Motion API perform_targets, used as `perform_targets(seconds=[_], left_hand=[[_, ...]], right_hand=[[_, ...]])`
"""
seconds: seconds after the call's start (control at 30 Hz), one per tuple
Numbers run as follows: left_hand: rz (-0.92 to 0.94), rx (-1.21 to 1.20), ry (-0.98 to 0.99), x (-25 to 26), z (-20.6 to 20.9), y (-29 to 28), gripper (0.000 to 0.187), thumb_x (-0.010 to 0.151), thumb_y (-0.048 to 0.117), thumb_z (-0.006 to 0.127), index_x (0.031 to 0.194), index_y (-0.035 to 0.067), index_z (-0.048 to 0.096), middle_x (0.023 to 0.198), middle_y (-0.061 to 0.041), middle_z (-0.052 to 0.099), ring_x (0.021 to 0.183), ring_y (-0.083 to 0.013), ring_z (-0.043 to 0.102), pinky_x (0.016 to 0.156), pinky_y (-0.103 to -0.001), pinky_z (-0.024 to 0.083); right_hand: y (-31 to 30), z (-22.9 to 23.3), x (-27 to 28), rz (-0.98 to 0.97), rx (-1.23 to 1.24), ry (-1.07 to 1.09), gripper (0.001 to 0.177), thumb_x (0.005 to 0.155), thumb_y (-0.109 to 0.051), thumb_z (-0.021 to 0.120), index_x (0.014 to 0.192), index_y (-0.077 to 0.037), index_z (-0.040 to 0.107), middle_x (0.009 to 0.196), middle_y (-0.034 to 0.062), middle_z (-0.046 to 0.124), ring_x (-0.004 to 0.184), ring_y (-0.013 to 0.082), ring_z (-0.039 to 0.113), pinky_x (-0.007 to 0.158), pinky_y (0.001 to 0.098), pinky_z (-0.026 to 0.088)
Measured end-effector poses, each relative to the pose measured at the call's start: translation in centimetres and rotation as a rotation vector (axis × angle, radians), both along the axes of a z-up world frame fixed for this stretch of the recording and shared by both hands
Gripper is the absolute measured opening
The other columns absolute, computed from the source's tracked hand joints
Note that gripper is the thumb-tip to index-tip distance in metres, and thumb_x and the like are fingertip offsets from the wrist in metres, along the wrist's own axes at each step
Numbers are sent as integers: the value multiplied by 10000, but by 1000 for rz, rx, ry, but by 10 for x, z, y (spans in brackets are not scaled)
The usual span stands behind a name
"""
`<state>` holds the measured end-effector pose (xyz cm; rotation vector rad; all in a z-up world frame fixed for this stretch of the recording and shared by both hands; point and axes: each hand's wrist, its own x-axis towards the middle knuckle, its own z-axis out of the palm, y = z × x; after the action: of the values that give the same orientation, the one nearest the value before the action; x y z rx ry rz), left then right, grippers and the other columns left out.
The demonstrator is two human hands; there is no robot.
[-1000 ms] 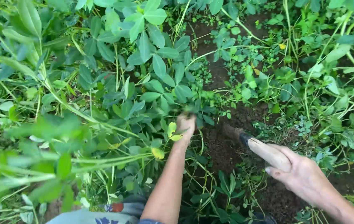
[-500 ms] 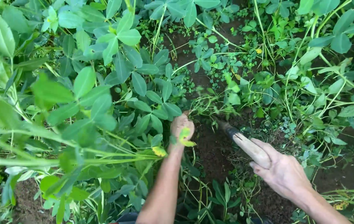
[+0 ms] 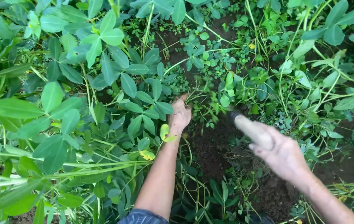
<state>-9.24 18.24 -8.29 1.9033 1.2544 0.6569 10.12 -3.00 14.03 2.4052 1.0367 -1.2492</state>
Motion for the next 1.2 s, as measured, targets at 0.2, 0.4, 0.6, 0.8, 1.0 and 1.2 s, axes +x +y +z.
perform_targets(seconds=[0.2, 0.4, 0.6, 0.8, 1.0, 1.2], left_hand=[[114, -447, 56, 47, 54, -3, 283, 951, 261, 686, 1217, 175, 730, 965, -145, 761, 768, -257, 767, 715, -373, 582], [-137, -15, 219, 83, 24, -6, 511, 664, 168, 890, 1150, 134, 735, 1126, -165, 694, 1000, -322, 684, 870, -408, 549], [-214, 11, 164, 85, -21, -49, 358, 822, -29, 705, 1125, 151, 764, 1254, -80, 688, 1068, -302, 717, 939, -384, 578], [-362, 5, 249, 52, 1, -79, 597, 752, -224, 492, 1193, 110, 718, 1368, -55, 634, 1135, -267, 671, 991, -316, 539], [-242, -192, -339, 37, 0, -97, 609, 735, -270, 491, 1189, 59, 728, 1413, -97, 558, 1295, -229, 578, 1105, -293, 473], [-197, -230, -121, 30, 26, -87, 545, 798, -218, 506, 1149, 118, 751, 1334, -56, 619, 1032, -151, 663, 800, -251, 565]], right_hand=[[-26, -16, 50, -762, 503, 223, 490, 846, -110, 766, 1316, -99, 627, 721, 97, 665, 476, 176, 558, 415, 350, 475], [-65, -42, 86, -944, 710, 230, 445, 868, -90, 750, 1286, -2, 623, 738, 80, 622, 500, 152, 537, 430, 337, 463], [-68, -26, 91, -792, 554, 41, 487, 870, -99, 775, 1338, -91, 636, 761, 76, 663, 525, 155, 561, 467, 332, 470], [-90, -49, 116, -778, 536, -18, 573, 854, -128, 767, 1403, -132, 603, 852, 55, 696, 520, 168, 606, 442, 339, 531], [-84, -45, 98, -723, 560, -42, 619, 918, -145, 791, 1504, -113, 593, 881, 171, 730, 529, 194, 625, 417, 335, 545], [-54, -16, 40, -725, 426, -37, 724, 851, -162, 793, 1522, -249, 533, 881, 130, 745, 548, 177, 621, 463, 329, 520]])
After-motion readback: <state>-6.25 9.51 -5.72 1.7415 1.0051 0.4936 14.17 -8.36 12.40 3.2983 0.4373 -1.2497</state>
